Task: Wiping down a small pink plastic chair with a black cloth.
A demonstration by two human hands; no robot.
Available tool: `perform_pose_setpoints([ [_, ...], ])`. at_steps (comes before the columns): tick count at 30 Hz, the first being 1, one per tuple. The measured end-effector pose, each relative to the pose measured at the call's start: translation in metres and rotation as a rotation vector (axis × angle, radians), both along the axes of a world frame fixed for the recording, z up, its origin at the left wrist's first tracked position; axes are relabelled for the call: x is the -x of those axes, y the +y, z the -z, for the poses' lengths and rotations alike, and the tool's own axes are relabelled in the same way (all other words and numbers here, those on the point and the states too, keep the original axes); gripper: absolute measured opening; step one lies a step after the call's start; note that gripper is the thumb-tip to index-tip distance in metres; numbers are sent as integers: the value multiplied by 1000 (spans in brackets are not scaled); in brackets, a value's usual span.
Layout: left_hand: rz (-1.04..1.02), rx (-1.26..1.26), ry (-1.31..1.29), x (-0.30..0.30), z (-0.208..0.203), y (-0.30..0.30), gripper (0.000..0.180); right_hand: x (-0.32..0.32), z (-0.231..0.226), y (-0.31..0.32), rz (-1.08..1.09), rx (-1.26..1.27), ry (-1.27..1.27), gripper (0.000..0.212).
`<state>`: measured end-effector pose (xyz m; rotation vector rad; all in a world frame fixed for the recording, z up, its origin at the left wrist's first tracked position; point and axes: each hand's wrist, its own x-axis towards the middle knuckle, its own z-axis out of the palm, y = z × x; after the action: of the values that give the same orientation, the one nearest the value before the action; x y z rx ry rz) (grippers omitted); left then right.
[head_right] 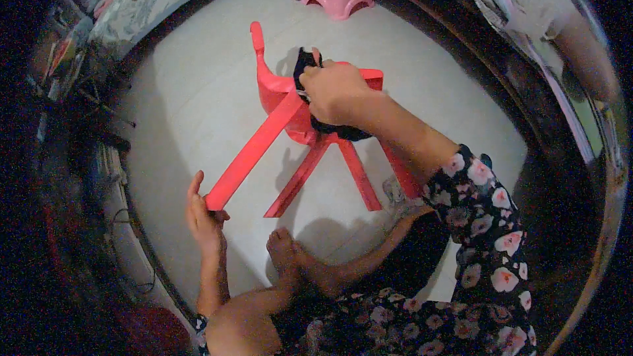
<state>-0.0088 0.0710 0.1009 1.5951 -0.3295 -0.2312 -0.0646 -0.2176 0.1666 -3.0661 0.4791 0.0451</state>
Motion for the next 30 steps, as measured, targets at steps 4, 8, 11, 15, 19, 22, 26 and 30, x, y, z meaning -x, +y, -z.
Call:
perform_pose_setpoints([
  [4,176,-309,-278,-24,-13,9,43,0,8,15,-129,77,-146,31],
  [8,354,-752,-675,-12,-56,-16,42,17,15,71,-398,44,-406,34],
  [11,502,-1015,-694,-6,-76,-39,46,31,13,96,-518,62,-468,38],
  [15,531,-947,-740,-9,-61,-35,52,35,21,74,-553,-88,-559,33],
  [19,529,-855,-757,-13,-58,-28,51,17,11,8,-41,-109,-287,26],
  [22,526,-877,-714,-16,-60,-25,52,8,14,10,-124,33,-181,28],
  [26,554,-856,-531,-9,-66,0,52,32,25,69,-360,-32,-347,38],
  [30,573,-915,-457,3,-76,17,53,52,9,103,-575,-100,-318,46],
])
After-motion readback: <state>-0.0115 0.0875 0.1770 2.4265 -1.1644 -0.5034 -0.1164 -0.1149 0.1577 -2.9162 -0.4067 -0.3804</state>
